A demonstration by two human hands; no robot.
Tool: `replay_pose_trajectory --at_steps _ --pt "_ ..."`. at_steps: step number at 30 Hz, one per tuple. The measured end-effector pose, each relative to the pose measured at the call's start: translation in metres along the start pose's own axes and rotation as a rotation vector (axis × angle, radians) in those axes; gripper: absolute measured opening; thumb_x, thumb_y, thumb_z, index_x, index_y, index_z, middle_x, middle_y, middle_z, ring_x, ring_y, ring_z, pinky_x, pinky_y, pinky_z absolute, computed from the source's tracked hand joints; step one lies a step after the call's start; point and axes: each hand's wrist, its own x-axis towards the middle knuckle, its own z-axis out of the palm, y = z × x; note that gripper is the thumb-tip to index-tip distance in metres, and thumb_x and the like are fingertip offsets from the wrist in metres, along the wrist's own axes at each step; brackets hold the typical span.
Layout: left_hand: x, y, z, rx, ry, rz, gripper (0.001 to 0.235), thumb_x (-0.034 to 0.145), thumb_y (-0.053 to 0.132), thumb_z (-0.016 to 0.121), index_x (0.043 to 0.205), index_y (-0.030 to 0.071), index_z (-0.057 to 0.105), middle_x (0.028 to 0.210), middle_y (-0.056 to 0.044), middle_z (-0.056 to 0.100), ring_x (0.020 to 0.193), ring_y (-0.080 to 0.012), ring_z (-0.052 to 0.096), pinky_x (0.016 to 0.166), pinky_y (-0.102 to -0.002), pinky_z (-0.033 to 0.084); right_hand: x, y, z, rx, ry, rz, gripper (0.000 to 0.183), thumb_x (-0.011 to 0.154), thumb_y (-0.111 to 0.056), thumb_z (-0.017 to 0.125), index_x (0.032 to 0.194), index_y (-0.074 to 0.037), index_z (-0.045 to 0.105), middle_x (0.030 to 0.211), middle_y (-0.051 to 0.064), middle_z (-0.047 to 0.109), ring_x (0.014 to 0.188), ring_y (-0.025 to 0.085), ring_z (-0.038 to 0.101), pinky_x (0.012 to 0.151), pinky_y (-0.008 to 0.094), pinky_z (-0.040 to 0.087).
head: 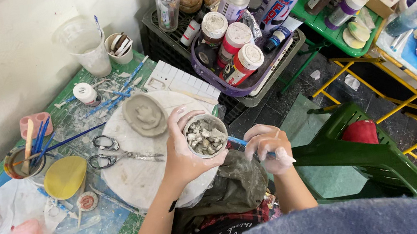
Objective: The person prepares clay slip by mixing water and clay pieces in a small container using a brush.
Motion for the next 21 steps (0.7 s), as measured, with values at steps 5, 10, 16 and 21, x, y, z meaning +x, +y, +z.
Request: replay_pose_trajectory --at_steps 5,10,16,21 --pt "0.001 0.0 0.003 0.029 -0.014 -0.003 0.12 0.058 0.021 0.097 0.15 0.002 0.022 0.129 -0.017 0.063 0.119 -0.0256 0.067 0.106 -0.037 0.053 -0.003 0.003 -0.006 0.03 0.094 0.043 0.076 0.108 -0.064 0.014 0.054 -0.015 0.036 0.048 0.009 0.057 0.045 0.026 0.056 0.065 0.042 0.058" --pt "-0.001 0.002 0.011 0.033 -0.015 0.035 0.119 0.057 0.02 0.098 0.149 0.002 0.024 0.131 -0.017 0.06 0.122 -0.0266 0.064 0.109 -0.039 0.051 -0.011 0.012 -0.012 0.186 0.269 0.138 0.079 0.105 -0.072 0.019 0.055 -0.014 0.038 0.047 0.013 0.051 0.044 0.027 0.051 0.056 0.04 0.052" --pt "-0.004 0.005 0.018 -0.01 -0.02 0.008 0.115 0.06 0.02 0.096 0.149 0.002 0.025 0.134 -0.017 0.058 0.124 -0.027 0.064 0.109 -0.039 0.052 -0.02 0.017 -0.019 0.221 0.357 0.153 0.078 0.103 -0.074 0.024 0.056 -0.014 0.038 0.045 0.012 0.049 0.039 0.025 0.047 0.058 0.043 0.052" --pt "-0.006 0.006 0.025 0.021 -0.004 0.009 0.112 0.061 0.019 0.096 0.148 0.002 0.027 0.133 -0.017 0.059 0.122 -0.0266 0.064 0.107 -0.038 0.053 -0.022 0.019 -0.021 0.231 0.385 0.151 0.075 0.105 -0.074 0.022 0.058 -0.016 0.035 0.046 0.01 0.046 0.04 0.023 0.043 0.056 0.041 0.05"
